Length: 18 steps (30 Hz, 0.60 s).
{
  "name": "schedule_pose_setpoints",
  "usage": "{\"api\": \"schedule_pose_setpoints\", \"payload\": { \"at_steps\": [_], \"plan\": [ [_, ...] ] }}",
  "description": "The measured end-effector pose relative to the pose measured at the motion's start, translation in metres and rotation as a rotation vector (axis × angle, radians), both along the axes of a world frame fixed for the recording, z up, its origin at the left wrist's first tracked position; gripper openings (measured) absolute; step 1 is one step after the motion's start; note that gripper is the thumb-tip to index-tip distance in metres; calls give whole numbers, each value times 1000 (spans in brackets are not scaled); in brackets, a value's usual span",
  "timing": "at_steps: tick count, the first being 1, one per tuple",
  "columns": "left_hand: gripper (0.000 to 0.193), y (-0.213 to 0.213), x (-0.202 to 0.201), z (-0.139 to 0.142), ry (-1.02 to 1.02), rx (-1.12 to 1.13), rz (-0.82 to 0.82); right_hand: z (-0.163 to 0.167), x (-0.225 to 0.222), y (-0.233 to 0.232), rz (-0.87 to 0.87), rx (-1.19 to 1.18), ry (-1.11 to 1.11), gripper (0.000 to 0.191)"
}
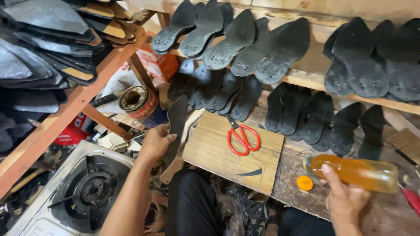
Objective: The person applies a liquid from a plastic bottle onto black shoe insoles, then places a white sheet on each insole and trims the sheet with scissors to match the insole shape. The person handles insoles one at a time and sets trimmed insoles aside.
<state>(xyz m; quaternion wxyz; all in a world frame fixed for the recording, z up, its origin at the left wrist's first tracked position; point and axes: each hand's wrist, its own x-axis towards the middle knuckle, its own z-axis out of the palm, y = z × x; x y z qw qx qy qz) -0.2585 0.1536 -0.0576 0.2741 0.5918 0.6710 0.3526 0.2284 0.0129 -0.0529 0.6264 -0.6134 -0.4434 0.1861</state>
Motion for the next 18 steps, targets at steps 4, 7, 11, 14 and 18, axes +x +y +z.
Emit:
{"api": "schedule_pose_setpoints", "payload": {
  "at_steps": [4, 7, 11, 14, 18],
  "plan": [
    [40, -7, 39, -1, -626, 67, -188, 9, -4, 5, -22, -92, -103, 20],
    [46, -34, 102, -9, -715, -167, -159, 11, -9, 10, 6, -87, -123, 18],
    [36, -56, 193, -11, -1018, -474, -293, 19, -9, 15, 28, 26, -631, 13],
    [38, -70, 237, -8, -1126, -500, -533, 31, -1, 11, -56, 330, -1144, 14],
    [38, -73, 266, -2, -945, -443, -700, 44, -2, 1, 3, 329, -1136, 21]
  ]
}}
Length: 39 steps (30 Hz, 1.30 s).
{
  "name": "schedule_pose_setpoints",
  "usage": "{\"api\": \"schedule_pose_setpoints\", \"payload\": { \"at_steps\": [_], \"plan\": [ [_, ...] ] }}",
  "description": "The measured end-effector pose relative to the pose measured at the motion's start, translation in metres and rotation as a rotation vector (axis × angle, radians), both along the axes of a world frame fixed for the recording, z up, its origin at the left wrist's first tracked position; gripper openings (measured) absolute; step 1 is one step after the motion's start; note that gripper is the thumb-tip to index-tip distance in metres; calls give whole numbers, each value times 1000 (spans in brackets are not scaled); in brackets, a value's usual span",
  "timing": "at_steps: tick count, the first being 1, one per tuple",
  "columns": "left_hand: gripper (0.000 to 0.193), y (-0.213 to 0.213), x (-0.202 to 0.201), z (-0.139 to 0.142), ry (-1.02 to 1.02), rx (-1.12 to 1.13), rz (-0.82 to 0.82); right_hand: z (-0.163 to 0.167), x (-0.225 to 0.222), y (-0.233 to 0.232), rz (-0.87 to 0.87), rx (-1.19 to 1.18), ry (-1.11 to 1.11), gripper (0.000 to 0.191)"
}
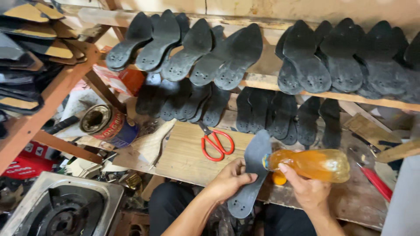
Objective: The person applies a liquid from a plastic bottle onto black shoe insoles, then places a white sheet on each insole and trims the sheet with scissors to match the insole shape. The person handles insoles one at a time and sets trimmed insoles aside.
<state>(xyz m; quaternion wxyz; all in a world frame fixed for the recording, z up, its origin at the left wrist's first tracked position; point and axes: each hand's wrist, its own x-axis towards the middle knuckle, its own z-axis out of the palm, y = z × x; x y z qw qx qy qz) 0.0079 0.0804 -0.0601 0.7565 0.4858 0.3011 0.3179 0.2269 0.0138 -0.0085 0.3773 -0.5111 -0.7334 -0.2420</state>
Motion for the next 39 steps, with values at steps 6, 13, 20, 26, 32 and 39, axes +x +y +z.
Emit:
{"api": "schedule_pose_setpoints", "payload": {
  "at_steps": [6, 13, 20, 26, 32, 39],
  "plan": [
    [43, -4, 15, 13, 151, 52, -95, 11, -17, -1, 283, -303, 625, 24],
    [45, -10, 12, 42, 443, 202, -112, 24, -25, 5, 362, -290, 569, 41],
    [43, -16, 14, 42, 330, 195, -56, 27, -15, 2, 337, -239, 418, 50],
    [38, -6, 6, 13, 41, 124, 10, 15, 4, -18, 302, -162, 181, 36],
    [37, -1, -6, 11, 131, 94, -12, 9, 14, -30, 237, -144, 241, 26],
    [37, -16, 5, 32, 325, 135, -61, 15, -14, -18, 276, -287, 630, 32]
  ]
}}
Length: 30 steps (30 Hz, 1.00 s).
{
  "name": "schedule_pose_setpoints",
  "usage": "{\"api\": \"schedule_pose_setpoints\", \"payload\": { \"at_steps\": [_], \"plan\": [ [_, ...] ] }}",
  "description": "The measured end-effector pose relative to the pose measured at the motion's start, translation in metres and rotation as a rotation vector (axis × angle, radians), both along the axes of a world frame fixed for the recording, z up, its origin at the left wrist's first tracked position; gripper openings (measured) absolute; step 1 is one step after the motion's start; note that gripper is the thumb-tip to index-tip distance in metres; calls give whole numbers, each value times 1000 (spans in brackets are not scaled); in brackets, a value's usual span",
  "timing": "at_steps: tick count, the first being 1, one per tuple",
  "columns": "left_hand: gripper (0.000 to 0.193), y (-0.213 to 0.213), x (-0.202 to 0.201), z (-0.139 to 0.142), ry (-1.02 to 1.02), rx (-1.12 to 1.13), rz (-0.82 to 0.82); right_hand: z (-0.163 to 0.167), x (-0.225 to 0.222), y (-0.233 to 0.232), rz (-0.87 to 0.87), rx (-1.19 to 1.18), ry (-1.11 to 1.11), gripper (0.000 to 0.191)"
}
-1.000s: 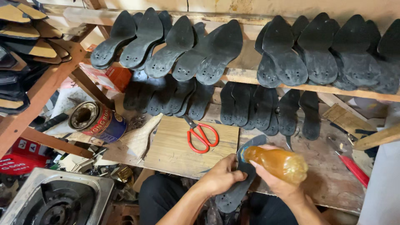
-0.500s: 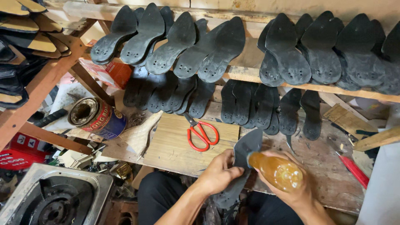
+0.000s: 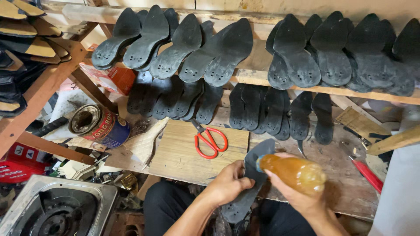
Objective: The person applies a liquid from a plastic bottle onto black shoe insoles, then places a white sheet on each insole and trims the sheet with scissors to match the insole shape. The person handles insoles one at a time and sets trimmed insoles aside.
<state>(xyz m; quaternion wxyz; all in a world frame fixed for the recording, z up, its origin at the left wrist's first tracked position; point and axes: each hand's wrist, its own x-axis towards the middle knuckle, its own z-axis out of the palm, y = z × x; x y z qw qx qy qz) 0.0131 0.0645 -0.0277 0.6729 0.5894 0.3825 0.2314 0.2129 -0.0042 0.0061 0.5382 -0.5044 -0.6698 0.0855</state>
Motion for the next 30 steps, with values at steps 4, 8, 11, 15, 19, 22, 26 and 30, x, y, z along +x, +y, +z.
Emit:
{"api": "schedule_pose_setpoints", "payload": {
  "at_steps": [4, 8, 11, 15, 19, 22, 26, 30],
  "plan": [
    [44, -5, -2, 10, 146, 77, 18, 2, -19, 6, -32, -37, 40, 43],
    [46, -7, -4, 16, 131, 107, 2, 11, -15, 11, 59, 91, -149, 53],
    [45, -8, -6, 16, 129, 126, 10, 13, -11, 12, 90, 129, -223, 52],
    [36, -7, -9, 7, 44, 99, 54, 5, -6, 2, 46, 17, -197, 52],
    [28, -3, -15, -5, 63, 30, 78, 1, 6, -13, -1, -106, -228, 43],
    [30, -1, -14, -10, 32, 7, 86, 3, 12, -15, -1, 101, -463, 31],
    [34, -7, -7, -4, 73, 88, 30, 4, 1, -11, 3, -217, -2, 27],
    [42, -15, -3, 11, 141, 164, -35, 6, -8, 2, 11, 15, -112, 43]
  ]
}}
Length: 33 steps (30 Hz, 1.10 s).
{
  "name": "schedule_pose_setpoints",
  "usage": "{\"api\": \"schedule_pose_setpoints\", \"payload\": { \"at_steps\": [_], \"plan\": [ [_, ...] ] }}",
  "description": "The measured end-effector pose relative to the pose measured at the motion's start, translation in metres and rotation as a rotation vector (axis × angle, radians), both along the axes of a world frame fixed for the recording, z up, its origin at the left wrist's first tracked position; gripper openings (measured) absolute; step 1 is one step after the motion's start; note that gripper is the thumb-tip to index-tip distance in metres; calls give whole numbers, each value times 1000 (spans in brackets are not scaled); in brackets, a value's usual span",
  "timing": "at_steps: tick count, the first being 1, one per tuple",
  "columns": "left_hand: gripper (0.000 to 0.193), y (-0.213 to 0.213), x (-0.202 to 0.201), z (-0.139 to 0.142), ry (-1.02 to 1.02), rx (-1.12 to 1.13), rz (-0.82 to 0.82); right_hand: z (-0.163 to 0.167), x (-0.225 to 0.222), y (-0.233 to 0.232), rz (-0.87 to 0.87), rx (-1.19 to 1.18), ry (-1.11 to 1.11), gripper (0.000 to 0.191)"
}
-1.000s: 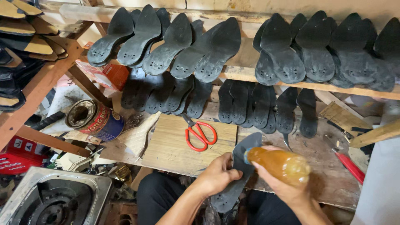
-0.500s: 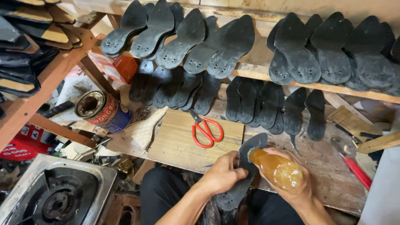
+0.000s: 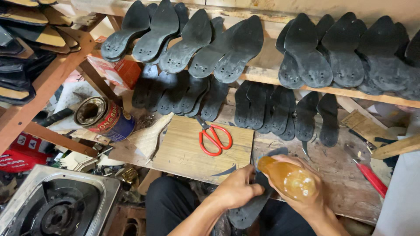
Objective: The person applies a liquid from a plastic bottle onto black shoe insoles, then places a white sheet on each insole and trims the sheet with scissors to match the insole shape. The person handles insoles one at a time and sets trimmed insoles aside.
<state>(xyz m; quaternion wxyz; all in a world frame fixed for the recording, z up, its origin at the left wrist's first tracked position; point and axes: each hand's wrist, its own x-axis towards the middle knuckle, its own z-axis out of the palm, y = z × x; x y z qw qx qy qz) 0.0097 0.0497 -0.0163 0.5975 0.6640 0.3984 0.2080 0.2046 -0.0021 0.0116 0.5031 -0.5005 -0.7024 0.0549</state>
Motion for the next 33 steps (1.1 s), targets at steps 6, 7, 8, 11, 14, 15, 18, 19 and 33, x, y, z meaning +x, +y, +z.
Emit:
{"api": "schedule_pose_setpoints", "payload": {
  "at_steps": [6, 7, 8, 11, 14, 15, 18, 19, 33],
  "plan": [
    [44, -6, -12, 14, 5, -60, 20, 13, 5, 15, -176, 188, -425, 37],
    [43, -5, -13, 14, -36, -76, 25, 14, 1, 11, -199, 72, -253, 40],
    [42, -4, -13, 13, -39, -70, 20, 15, -1, 11, -219, -38, -83, 44],
    [39, -5, -13, 9, -43, -86, 7, 20, -4, 11, 52, 60, 4, 44],
    [36, -3, -12, 4, -41, -64, 18, 23, 0, 18, -150, 242, -473, 23],
    [36, -2, -13, 3, -31, -47, 18, 22, 0, 17, -184, 127, -267, 24],
    [36, 3, -13, 1, -97, -115, 34, 21, 3, 17, -247, -112, 134, 25],
    [37, 1, -14, 0, -131, -176, 43, 21, 5, 16, -251, -154, 130, 23],
    [36, -2, -17, -11, -74, -126, 8, 20, 21, 17, -233, -32, -110, 19]
  ]
}}
